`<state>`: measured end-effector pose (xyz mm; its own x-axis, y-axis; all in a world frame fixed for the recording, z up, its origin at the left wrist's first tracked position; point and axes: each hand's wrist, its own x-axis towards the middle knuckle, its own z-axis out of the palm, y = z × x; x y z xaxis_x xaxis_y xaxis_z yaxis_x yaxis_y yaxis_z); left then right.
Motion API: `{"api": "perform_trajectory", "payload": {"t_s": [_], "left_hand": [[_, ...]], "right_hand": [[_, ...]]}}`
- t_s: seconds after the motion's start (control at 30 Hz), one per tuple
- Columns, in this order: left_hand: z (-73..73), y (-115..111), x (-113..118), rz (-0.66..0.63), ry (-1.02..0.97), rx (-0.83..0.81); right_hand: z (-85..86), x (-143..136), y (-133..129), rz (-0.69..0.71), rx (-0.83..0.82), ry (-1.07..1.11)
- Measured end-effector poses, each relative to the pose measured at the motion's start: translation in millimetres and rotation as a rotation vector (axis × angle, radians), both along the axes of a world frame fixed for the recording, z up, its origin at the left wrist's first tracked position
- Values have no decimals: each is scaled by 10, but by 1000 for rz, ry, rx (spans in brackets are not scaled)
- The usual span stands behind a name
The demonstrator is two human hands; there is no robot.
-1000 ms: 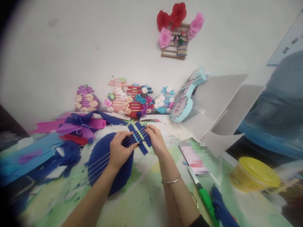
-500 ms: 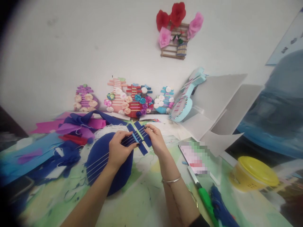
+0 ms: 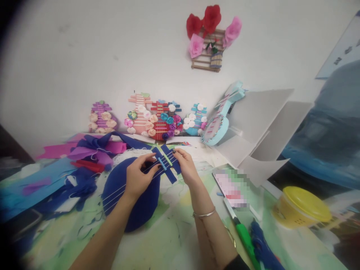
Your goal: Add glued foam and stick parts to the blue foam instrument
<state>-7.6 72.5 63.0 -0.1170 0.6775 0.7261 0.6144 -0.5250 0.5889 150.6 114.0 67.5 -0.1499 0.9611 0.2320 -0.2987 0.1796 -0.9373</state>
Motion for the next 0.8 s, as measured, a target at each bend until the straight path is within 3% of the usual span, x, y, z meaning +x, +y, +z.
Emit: {"api": "perform_trajectory", "payload": {"t_s": [0.23, 0.4, 0.63, 0.8], "left_hand": [[-1, -45, 44, 121, 57, 87], [12, -62, 62, 310, 88, 67], [137, -104, 41, 208, 42, -90], [166, -129, 55, 216, 31, -118]], "right_hand": [[12, 1, -10, 24, -2, 33], [14, 13, -10, 31, 4, 28], [89, 13, -86, 83, 91, -21], [120, 9, -121, 102, 100, -28]]}}
